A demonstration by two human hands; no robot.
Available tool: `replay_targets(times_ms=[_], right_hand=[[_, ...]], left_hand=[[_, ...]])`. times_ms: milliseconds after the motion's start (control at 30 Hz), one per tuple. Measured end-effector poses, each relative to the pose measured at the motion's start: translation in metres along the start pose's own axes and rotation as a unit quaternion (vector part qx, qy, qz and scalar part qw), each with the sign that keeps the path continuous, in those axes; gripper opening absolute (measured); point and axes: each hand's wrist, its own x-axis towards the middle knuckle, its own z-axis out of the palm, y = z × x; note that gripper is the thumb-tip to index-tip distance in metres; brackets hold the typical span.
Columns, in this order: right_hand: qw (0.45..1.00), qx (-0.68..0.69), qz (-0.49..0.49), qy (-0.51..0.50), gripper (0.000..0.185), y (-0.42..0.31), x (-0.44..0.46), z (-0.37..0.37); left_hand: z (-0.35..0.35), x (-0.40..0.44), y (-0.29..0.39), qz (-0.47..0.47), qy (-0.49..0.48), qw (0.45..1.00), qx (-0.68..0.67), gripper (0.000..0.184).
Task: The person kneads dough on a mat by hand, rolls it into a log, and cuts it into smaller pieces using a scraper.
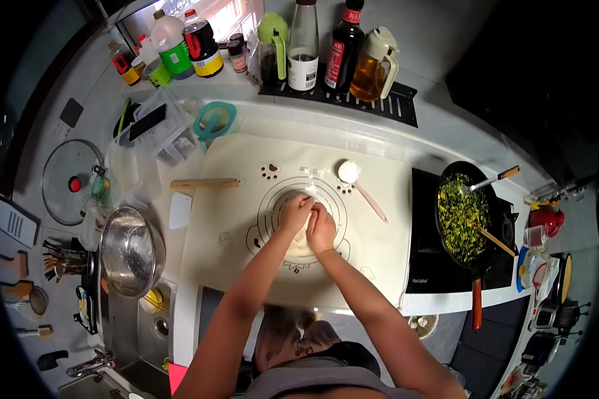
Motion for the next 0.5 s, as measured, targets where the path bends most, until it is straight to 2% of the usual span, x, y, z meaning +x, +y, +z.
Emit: replay_targets(times_ms=[33,100,133,233,267,367,467,500], right_hand=[[1.000,0.011,0.008,-0.008,0.022,-0.005,-0.012,-0.009],[0.999,0.032,0.025,-0.027,0.022,-0.012,-0.040,-0.028],[0.984,0.104,0.123,-0.071,0.027,-0.018,-0.046,-0.042],[0.992,0.043,0.082,-0.085,0.023,-0.027,-0.052,-0.062],[0.998,0.027,0.031,-0.054,0.027,-0.027,-0.061,-0.051],[0.997,0.017,-0.052,-0.058,0.033,-0.013,-0.082,-0.036],[0.994,0.010,-0.088,-0.063,0.037,-0.001,-0.077,-0.030],[0.993,0.010,-0.095,-0.065,0.037,0.001,-0.069,-0.030]], left_hand=[[-0.001,-0.014,0.001,0.070,0.041,0.994,0.069,0.025],[-0.003,-0.049,0.009,0.207,0.119,0.950,0.203,0.024],[-0.006,-0.074,0.017,0.169,0.073,0.967,0.177,0.022],[-0.007,-0.128,0.017,0.350,0.152,0.896,0.227,0.021],[-0.006,-0.136,0.008,0.363,0.146,0.894,0.219,0.022],[-0.006,-0.136,-0.021,0.409,0.137,0.876,0.217,0.024],[-0.007,-0.124,-0.039,0.459,0.147,0.838,0.254,0.023],[-0.008,-0.115,-0.033,0.452,0.140,0.846,0.246,0.022]])
